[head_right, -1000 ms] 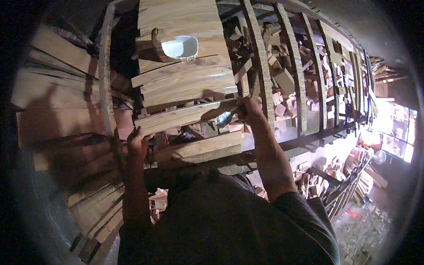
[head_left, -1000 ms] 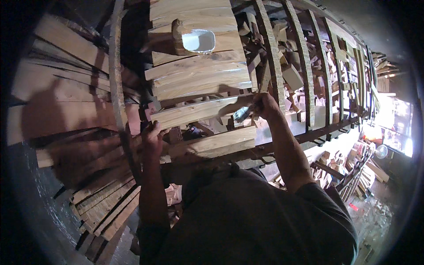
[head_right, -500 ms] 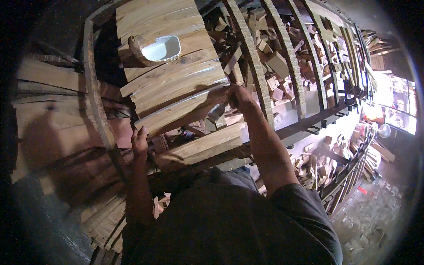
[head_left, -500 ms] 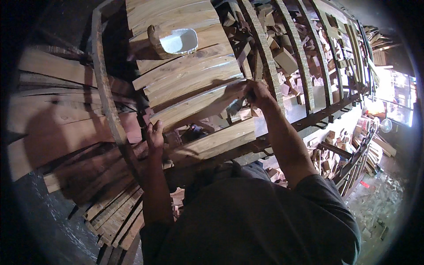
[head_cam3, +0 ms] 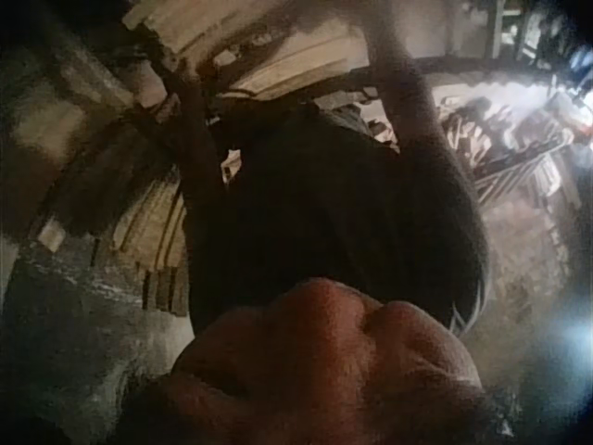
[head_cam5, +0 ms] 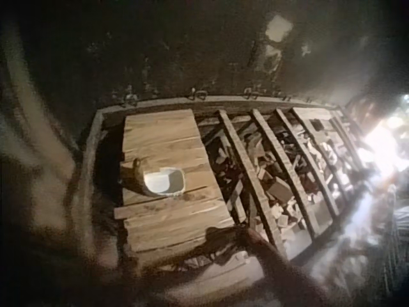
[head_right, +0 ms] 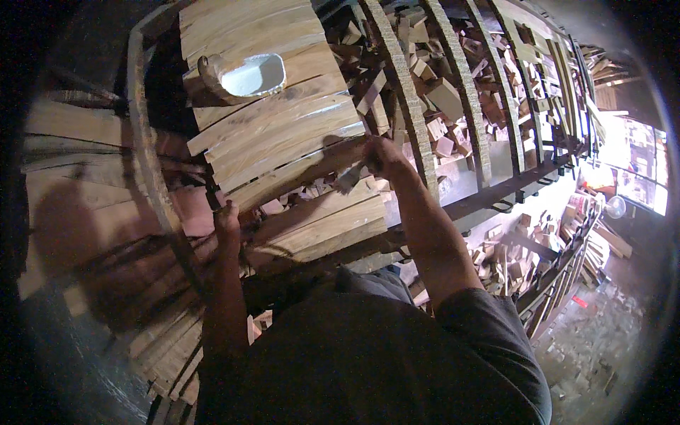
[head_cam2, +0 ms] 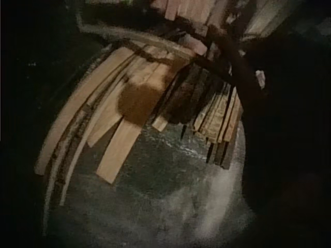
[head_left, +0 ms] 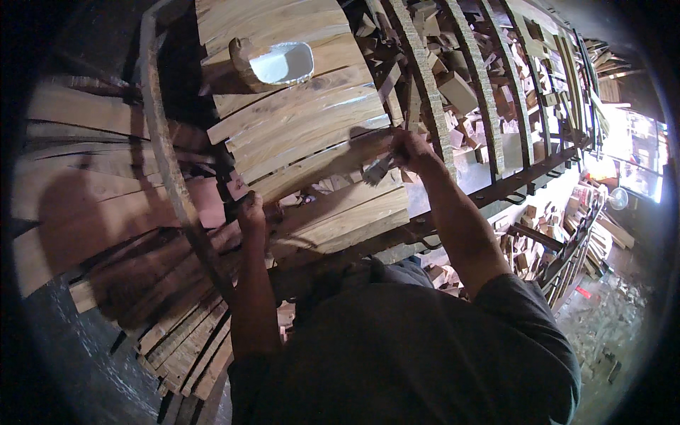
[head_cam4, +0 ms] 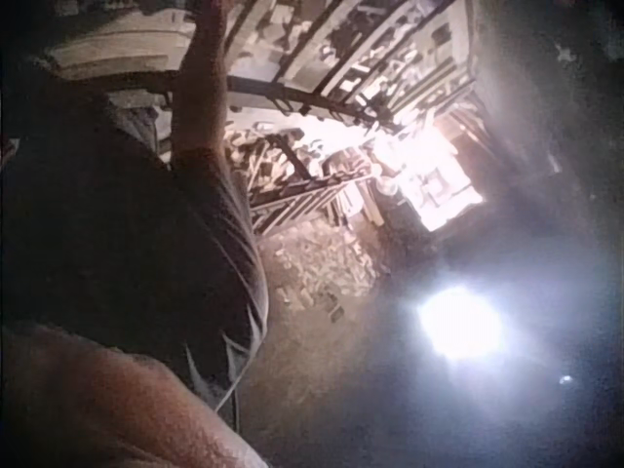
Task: The person applies white glue to the edges of wooden planks using a small brush and places them into a wooden frame. The person repeatedly picks up planks, coats the edges, and stacks them within the frame.
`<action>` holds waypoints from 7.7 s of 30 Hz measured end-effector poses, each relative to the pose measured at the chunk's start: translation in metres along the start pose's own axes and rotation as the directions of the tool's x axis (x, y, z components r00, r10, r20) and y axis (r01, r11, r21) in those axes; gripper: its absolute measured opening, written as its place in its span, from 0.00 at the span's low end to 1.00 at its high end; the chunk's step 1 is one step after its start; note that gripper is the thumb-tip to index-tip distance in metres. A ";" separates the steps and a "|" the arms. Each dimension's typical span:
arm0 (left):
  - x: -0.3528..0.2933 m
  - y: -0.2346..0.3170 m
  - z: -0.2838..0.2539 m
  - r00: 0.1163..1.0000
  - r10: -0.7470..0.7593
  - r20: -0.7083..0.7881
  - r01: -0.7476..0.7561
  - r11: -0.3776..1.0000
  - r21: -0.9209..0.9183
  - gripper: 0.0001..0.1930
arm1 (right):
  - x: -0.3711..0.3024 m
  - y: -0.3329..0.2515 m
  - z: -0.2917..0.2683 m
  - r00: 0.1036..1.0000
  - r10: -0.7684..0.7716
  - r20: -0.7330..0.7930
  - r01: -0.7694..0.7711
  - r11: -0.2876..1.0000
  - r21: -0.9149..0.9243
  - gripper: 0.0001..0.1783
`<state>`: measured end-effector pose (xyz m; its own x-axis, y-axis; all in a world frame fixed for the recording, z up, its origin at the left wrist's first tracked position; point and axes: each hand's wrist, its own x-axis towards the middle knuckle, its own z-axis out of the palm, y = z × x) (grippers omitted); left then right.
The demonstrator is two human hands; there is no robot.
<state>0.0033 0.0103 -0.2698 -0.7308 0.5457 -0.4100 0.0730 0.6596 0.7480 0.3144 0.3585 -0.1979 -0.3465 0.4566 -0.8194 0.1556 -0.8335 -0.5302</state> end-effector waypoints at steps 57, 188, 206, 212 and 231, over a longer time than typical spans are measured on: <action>-0.104 -0.084 -0.012 0.983 -0.150 0.106 0.115 0.953 0.282 0.26 | -0.109 0.054 -0.029 0.994 0.049 0.100 -0.014 0.945 -0.326 0.14; -0.203 0.259 -0.142 0.928 0.300 -0.223 -0.335 0.931 -0.146 0.13 | -0.115 -0.024 0.050 0.854 -0.361 0.374 -0.057 0.651 0.757 0.07; -0.183 0.275 -0.121 0.892 0.398 -0.213 -0.427 0.897 -0.112 0.11 | -0.216 -0.054 0.202 0.637 -0.481 0.603 0.115 0.832 0.543 0.05; -0.183 0.276 -0.118 0.885 0.406 -0.228 -0.438 0.892 -0.113 0.10 | -0.217 -0.051 0.211 0.669 -0.512 0.539 0.256 0.839 0.480 0.07; -0.190 0.278 -0.121 0.932 0.308 -0.191 -0.314 0.949 -0.003 0.12 | -0.087 -0.033 0.108 0.755 -0.595 0.275 0.571 0.803 0.169 0.05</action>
<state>0.0807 0.0274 0.0790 -0.7883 0.6131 -0.0525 0.2966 0.4533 0.8405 0.2392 0.3127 -0.0859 -0.6083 0.7553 -0.2438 -0.2293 -0.4613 -0.8571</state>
